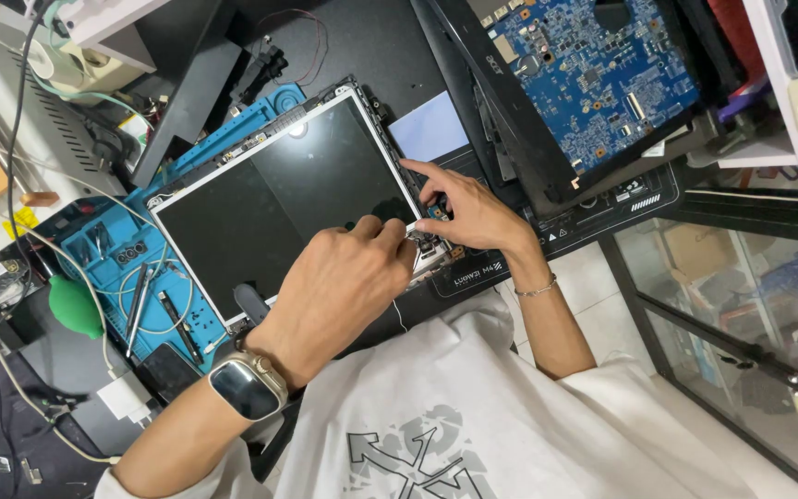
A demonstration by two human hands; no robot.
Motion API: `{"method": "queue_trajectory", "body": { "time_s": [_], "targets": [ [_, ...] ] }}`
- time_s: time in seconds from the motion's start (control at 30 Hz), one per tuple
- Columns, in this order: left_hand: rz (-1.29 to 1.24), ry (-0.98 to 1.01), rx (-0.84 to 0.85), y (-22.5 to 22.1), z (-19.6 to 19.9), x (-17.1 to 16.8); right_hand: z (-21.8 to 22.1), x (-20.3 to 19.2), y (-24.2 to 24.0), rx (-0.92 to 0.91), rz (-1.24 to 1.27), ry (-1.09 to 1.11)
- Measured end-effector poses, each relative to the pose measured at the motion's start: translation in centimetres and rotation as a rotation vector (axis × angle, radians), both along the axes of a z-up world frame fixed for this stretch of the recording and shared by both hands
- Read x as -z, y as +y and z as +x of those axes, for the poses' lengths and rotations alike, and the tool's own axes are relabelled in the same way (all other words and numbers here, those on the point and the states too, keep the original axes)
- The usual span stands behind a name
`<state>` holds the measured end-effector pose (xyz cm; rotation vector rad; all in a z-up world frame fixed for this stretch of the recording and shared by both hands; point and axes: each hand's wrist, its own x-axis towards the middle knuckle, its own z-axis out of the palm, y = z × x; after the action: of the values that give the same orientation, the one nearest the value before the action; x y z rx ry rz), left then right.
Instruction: The person handles a laptop screen assembly, aligns it into the chassis, and uses a screwdriver to fasten screws around the screen bezel. The person also manipulates internal cables and connectors while securing the screen in place.
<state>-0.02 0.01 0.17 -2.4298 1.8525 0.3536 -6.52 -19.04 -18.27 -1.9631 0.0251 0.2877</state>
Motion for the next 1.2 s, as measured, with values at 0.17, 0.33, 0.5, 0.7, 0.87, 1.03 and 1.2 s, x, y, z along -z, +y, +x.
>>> {"method": "queue_trajectory", "body": {
  "time_s": [0.17,0.33,0.5,0.7,0.87,1.03,1.2],
  "targets": [
    [-0.010,0.001,-0.006,0.0,0.1,-0.5,0.0,0.1,-0.1,-0.005,0.010,0.008],
    [-0.005,-0.007,-0.001,-0.1,-0.1,0.0,0.1,0.1,-0.1,-0.012,0.004,-0.007],
    [0.027,-0.002,0.007,-0.3,-0.3,0.4,0.1,-0.3,0.0,-0.004,0.002,0.009],
    [-0.020,0.010,-0.003,0.3,0.8,-1.6,-0.3,-2.2,0.3,0.057,0.083,0.031],
    [-0.114,-0.010,-0.117,1.7,1.9,-2.7,-1.2,-2.0,1.1,0.108,-0.021,-0.391],
    [-0.058,-0.035,-0.146,2.2,2.1,-3.1,-1.0,-1.6,1.7,0.138,0.007,-0.366],
    [-0.080,-0.021,-0.175,2.7,2.2,-3.0,-0.6,-1.5,2.0,0.155,0.044,-0.360]
  ]
}}
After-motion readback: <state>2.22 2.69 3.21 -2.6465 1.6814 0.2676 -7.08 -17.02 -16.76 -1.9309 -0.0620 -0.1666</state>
